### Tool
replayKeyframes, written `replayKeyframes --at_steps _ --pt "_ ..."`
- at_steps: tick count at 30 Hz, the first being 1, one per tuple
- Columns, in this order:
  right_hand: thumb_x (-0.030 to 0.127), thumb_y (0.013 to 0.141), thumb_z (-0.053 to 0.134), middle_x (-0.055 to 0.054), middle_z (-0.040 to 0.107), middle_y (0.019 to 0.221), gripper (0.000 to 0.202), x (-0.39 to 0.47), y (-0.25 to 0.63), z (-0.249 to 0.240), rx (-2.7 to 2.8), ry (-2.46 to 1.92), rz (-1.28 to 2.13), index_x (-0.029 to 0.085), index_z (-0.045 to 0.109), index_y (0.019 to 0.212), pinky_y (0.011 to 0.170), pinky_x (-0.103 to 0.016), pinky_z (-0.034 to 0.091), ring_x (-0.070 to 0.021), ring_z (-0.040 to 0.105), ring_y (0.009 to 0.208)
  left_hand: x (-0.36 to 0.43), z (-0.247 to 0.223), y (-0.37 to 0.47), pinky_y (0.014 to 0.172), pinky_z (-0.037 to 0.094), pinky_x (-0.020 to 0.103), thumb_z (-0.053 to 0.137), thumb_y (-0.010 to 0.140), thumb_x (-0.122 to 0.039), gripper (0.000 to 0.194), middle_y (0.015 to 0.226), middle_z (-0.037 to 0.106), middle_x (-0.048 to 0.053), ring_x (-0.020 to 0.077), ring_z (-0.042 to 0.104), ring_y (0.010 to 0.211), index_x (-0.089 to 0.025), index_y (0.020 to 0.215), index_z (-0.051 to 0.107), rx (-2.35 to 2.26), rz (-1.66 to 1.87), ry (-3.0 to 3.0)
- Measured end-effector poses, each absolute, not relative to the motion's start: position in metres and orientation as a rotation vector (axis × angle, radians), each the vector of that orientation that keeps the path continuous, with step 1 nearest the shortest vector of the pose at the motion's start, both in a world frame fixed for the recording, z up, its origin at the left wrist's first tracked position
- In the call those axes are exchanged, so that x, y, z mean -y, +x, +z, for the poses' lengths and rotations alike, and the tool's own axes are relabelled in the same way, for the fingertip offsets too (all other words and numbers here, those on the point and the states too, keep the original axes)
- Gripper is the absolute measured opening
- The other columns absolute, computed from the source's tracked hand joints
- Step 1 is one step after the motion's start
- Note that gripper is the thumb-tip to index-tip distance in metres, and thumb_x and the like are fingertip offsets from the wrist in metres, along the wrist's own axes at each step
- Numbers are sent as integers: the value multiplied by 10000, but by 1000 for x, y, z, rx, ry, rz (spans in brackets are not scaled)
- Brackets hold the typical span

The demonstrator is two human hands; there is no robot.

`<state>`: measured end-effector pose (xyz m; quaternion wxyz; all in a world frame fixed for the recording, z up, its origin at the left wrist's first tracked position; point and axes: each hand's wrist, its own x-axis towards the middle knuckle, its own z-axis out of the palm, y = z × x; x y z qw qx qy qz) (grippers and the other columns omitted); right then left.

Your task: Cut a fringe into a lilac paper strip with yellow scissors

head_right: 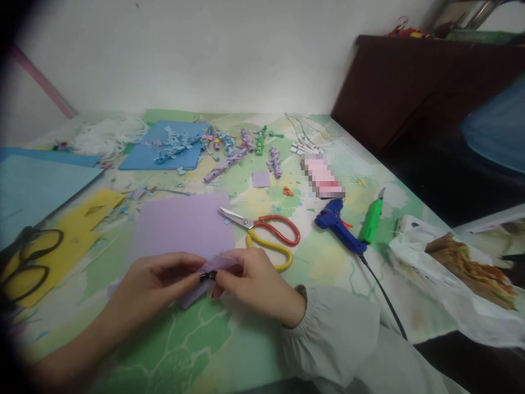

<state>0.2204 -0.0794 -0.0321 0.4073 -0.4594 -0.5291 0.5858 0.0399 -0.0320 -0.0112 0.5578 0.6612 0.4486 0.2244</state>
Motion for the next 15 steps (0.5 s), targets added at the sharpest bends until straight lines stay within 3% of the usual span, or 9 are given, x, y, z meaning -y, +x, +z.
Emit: replayKeyframes --at_steps 15 --pt "218 818 592 10 566 652 155 74 231 -31 1351 -1210 1312 158 617 677 564 -253 398 -140 512 603 29 -14 41 630 549 239 734 686 -238 66 731 767 20 174 692 686 -202 736 758 -1051 446 1395"
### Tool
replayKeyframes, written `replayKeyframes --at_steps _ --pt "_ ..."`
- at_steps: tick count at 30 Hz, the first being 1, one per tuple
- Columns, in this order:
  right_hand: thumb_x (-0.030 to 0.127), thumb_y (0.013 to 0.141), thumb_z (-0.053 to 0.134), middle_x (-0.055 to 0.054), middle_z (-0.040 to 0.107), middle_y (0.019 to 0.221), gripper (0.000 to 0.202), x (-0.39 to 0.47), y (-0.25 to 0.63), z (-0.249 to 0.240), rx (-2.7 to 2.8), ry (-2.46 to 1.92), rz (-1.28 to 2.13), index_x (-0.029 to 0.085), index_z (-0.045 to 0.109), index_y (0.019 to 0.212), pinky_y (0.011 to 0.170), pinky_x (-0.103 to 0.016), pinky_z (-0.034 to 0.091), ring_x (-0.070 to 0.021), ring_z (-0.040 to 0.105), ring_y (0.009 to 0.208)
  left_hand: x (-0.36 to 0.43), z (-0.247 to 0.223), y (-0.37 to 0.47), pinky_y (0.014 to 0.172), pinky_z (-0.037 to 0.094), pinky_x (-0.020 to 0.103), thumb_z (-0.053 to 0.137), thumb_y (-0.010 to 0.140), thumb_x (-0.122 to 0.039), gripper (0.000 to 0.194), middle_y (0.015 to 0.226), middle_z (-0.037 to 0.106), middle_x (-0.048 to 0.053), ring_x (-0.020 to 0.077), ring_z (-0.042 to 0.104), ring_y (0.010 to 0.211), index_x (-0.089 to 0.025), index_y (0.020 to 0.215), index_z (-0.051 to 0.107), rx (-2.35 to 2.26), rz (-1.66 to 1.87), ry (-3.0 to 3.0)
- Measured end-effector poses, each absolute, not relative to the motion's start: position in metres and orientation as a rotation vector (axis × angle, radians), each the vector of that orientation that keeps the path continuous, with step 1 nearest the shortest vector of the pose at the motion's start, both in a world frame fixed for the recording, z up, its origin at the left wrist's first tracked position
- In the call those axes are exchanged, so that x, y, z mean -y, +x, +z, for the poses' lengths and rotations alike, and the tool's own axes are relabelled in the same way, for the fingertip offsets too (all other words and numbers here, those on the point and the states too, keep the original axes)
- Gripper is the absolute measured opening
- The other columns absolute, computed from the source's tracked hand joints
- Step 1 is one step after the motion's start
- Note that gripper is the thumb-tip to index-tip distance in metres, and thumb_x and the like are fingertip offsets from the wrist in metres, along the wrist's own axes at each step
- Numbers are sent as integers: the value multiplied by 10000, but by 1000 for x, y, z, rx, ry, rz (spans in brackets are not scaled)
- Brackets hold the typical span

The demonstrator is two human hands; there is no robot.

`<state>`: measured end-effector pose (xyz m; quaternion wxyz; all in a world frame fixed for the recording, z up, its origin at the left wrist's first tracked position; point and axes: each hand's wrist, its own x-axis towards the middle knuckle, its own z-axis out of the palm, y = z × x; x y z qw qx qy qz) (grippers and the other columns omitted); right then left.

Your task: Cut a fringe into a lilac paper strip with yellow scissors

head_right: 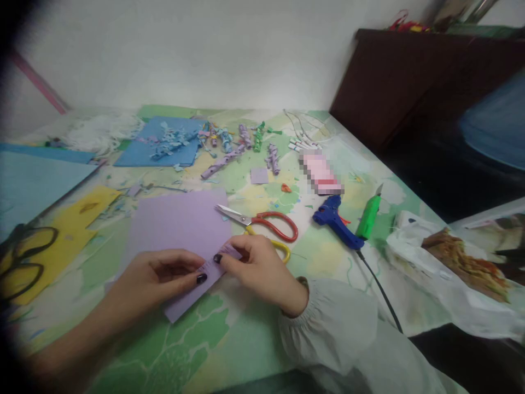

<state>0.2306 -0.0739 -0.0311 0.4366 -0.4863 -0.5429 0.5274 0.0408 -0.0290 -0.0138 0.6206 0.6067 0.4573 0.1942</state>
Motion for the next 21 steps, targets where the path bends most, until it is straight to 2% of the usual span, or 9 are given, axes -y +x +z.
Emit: replayKeyframes --at_steps 6,10,14,17,21 --pt "218 818 608 -13 634 709 115 73 231 -26 1272 -1190 1264 159 688 760 576 -261 433 -154 567 638 28 -17 38 594 511 172 768 691 -222 53 715 754 -3 121 658 650 -213 743 764 -1041 414 1305" --pt "241 825 635 -39 717 802 100 72 239 -22 1142 -1174 1168 183 716 820 679 -286 501 -187 662 771 27 -17 35 540 473 117 807 670 -226 71 687 738 -20 80 627 608 -224 729 767 -1005 425 1177" --pt "281 893 610 -43 757 872 128 73 251 -20 992 -1152 1041 207 714 910 796 -328 529 -199 702 870 26 -15 32 500 462 98 846 625 -223 126 639 712 -35 59 605 554 -230 718 763 -996 458 1032" --pt "273 895 635 -40 759 845 119 73 258 -19 886 -1114 951 198 723 923 829 -356 538 -206 710 856 26 -14 30 476 466 98 864 595 -211 158 615 703 -32 63 610 526 -224 714 761 -960 480 962" --pt "211 860 683 -25 755 760 77 73 259 -15 815 -1052 876 181 751 881 754 -307 557 -181 710 768 27 -13 27 465 486 106 858 600 -202 153 603 710 -21 74 626 503 -213 719 763 -862 501 867"
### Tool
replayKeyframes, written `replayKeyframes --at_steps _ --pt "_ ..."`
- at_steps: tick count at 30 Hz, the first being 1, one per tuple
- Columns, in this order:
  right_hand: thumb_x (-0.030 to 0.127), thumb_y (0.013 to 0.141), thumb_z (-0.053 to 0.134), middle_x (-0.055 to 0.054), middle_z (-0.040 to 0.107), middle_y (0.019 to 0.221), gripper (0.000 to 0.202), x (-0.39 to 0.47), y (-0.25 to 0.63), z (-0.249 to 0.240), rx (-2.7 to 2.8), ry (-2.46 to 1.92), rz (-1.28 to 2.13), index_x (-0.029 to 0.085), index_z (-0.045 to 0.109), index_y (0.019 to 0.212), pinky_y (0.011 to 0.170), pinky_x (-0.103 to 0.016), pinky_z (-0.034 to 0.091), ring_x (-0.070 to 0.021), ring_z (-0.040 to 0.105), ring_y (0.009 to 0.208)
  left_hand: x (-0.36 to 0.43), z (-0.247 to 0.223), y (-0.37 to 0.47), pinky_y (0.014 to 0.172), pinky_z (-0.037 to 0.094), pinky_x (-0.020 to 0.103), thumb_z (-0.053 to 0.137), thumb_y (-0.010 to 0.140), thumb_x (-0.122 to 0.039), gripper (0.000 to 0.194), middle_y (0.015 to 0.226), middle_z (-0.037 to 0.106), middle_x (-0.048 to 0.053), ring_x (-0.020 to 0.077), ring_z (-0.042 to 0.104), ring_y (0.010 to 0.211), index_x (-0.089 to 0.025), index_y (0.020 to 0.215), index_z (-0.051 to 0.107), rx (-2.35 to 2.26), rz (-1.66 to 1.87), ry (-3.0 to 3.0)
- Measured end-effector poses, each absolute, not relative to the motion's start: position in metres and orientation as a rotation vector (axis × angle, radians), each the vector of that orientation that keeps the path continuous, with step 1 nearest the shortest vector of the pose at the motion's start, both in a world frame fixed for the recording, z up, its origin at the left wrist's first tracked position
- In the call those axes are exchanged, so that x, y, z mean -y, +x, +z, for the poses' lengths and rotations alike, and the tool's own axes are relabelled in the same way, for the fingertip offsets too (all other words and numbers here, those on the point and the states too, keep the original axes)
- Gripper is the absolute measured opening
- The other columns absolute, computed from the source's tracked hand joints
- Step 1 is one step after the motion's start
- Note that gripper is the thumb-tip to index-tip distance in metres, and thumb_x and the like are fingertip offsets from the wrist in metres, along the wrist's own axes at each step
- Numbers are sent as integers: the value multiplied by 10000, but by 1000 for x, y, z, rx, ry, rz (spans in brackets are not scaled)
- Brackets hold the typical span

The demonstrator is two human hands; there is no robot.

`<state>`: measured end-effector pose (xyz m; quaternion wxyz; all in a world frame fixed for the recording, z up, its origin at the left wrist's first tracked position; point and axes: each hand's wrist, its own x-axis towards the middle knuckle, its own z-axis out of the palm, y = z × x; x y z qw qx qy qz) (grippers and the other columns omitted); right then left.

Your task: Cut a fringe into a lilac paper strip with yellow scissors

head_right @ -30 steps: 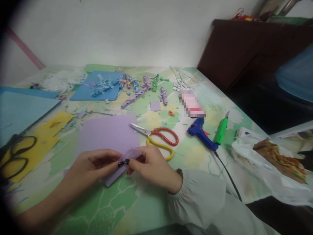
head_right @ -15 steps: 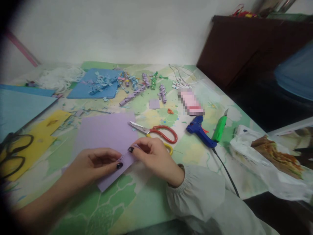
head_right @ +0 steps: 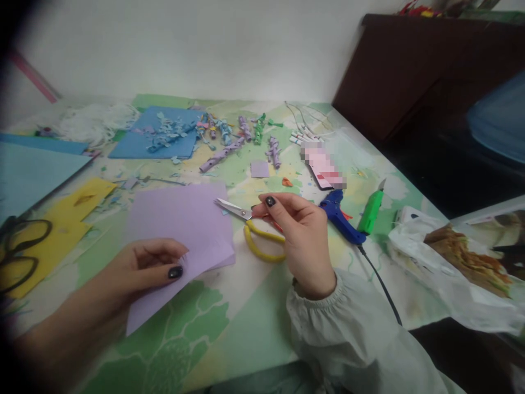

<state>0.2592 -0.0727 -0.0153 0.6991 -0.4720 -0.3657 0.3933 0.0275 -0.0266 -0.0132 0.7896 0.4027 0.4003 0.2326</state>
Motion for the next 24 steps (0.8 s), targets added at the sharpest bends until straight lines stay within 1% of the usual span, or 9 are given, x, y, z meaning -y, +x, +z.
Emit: replayKeyframes --at_steps 5,10,13,16,19,24 --pt "165 845 688 -2 740 705 70 73 258 -14 824 -1029 857 180 756 841 705 -253 547 -137 682 701 27 -10 24 498 526 124 857 593 -182 170 641 739 -3 98 664 535 -200 733 764 -792 518 794" --pt "103 768 737 -2 711 744 70 73 258 -13 860 -1031 875 172 728 780 679 -236 520 -134 657 714 27 -10 22 486 528 125 846 605 -173 165 625 741 2 109 674 521 -210 743 764 -742 514 736" --pt "85 761 725 8 666 756 96 73 258 -14 868 -1032 887 177 702 775 647 -228 490 -124 621 704 27 -8 23 474 535 135 845 603 -175 168 617 742 4 103 660 478 -207 748 766 -699 510 702" --pt "76 754 717 16 634 758 110 73 257 -14 861 -1033 909 180 680 763 606 -217 467 -113 591 676 27 -1 24 471 529 120 843 608 -174 150 588 730 -2 83 637 438 -183 730 757 -705 501 695" --pt "71 753 714 21 625 731 118 73 257 -14 868 -1020 942 180 672 758 566 -199 443 -99 564 635 29 7 26 497 534 118 846 610 -169 152 599 732 -10 76 641 450 -167 722 743 -737 482 682" --pt "94 748 731 12 628 707 96 72 256 -14 902 -1032 950 177 683 754 584 -217 444 -117 571 653 32 15 28 471 514 111 864 583 -172 189 605 729 -30 77 650 466 -169 717 731 -765 482 673"
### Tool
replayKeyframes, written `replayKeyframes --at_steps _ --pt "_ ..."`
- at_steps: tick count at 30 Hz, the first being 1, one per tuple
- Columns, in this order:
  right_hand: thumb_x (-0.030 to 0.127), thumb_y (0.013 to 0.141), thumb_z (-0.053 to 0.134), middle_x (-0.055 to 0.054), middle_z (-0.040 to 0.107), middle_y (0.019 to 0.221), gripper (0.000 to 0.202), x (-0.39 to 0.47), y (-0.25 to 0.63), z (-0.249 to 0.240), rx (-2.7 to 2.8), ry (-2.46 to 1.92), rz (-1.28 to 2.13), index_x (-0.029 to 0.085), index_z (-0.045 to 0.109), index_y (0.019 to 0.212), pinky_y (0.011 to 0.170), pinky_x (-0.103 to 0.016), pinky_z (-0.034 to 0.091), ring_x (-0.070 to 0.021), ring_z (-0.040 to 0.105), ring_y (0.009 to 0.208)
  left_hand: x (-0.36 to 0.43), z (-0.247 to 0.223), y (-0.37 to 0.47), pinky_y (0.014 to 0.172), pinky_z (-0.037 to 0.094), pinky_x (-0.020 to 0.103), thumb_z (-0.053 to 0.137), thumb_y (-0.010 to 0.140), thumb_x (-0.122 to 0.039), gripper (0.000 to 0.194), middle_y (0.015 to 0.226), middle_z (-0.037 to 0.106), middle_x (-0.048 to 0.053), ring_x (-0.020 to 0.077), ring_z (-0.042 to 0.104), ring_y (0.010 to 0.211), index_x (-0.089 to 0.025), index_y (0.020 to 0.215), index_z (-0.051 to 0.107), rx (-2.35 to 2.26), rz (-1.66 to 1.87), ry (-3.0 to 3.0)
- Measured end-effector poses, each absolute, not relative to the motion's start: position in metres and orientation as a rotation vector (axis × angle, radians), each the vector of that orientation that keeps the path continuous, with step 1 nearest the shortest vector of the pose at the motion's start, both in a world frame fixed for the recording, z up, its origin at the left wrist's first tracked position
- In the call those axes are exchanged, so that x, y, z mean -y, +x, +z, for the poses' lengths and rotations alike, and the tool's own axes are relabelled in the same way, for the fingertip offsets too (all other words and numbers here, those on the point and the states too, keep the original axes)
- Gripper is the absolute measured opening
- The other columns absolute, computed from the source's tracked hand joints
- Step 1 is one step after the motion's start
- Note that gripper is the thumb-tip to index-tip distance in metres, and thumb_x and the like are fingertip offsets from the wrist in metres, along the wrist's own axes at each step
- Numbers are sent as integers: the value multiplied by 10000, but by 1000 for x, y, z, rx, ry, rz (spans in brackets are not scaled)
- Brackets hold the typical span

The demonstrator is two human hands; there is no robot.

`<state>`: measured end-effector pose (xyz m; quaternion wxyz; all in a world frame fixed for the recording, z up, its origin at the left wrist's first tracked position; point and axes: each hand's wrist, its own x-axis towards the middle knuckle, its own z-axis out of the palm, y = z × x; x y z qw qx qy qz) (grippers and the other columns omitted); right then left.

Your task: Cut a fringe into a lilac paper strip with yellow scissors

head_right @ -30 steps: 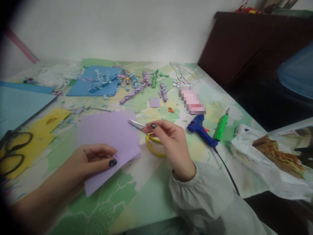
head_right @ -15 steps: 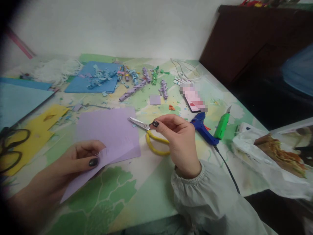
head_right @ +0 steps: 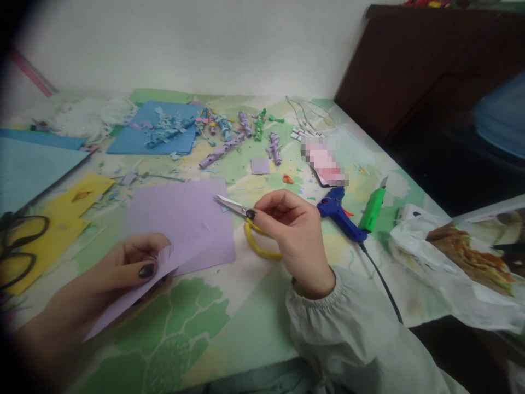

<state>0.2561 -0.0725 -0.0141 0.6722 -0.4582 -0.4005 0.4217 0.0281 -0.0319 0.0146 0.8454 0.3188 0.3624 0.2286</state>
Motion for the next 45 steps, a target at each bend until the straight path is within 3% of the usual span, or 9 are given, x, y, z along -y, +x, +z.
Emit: replayKeyframes --at_steps 4,11,17,24,28,32,36,42,45 --pt "73 751 687 22 600 709 127 73 255 -14 948 -1048 929 197 661 761 594 -240 436 -126 559 657 33 16 31 397 435 74 881 554 -204 200 567 706 -50 45 595 409 -176 680 728 -797 485 660" --pt "31 752 592 31 565 700 190 74 252 -15 1012 -1054 913 216 633 767 609 -257 436 -137 561 663 33 16 32 413 445 84 884 541 -214 200 514 668 -45 43 563 405 -181 663 728 -843 484 660" --pt "136 838 673 12 654 750 88 76 251 -13 1022 -925 996 218 673 871 680 -271 504 -151 631 718 33 13 33 414 432 77 902 507 -232 226 494 644 -64 41 571 417 -198 660 740 -857 517 684" --pt "112 877 649 -11 749 800 123 78 250 -14 1001 -855 1103 205 683 949 771 -318 578 -165 702 733 33 10 28 451 464 83 896 532 -224 220 550 696 -40 48 586 440 -225 703 756 -862 532 662" --pt "151 814 732 -46 698 1103 298 78 249 -13 1159 -950 998 262 672 1085 902 -369 534 -222 653 1013 29 0 28 435 457 90 876 572 -220 192 546 686 -20 53 576 431 -199 725 762 -775 542 702" --pt "179 742 813 -36 492 1416 516 80 246 -10 1485 -980 883 335 642 1202 1054 -433 407 -290 412 1324 27 -9 32 436 463 112 858 606 -205 209 568 693 11 80 605 459 -167 788 761 -744 483 697" --pt "169 813 739 -67 585 1311 134 81 244 -9 1604 -1015 789 275 754 894 1068 -472 370 -298 480 1258 27 -12 35 443 459 113 811 675 -177 167 599 699 18 85 619 486 -154 830 754 -728 436 668" --pt "78 800 685 -93 669 1124 162 79 242 -10 1556 -1003 826 233 732 808 1021 -458 405 -267 574 1127 28 -16 37 516 477 125 759 745 -171 267 662 685 4 83 633 559 -170 1010 731 -649 413 713" --pt "80 790 669 -86 698 1031 156 78 241 -10 1520 -1007 854 230 711 798 977 -443 438 -254 604 1063 27 -19 34 578 512 203 711 794 -335 312 759 687 33 140 666 629 -173 1062 709 -624 463 811"
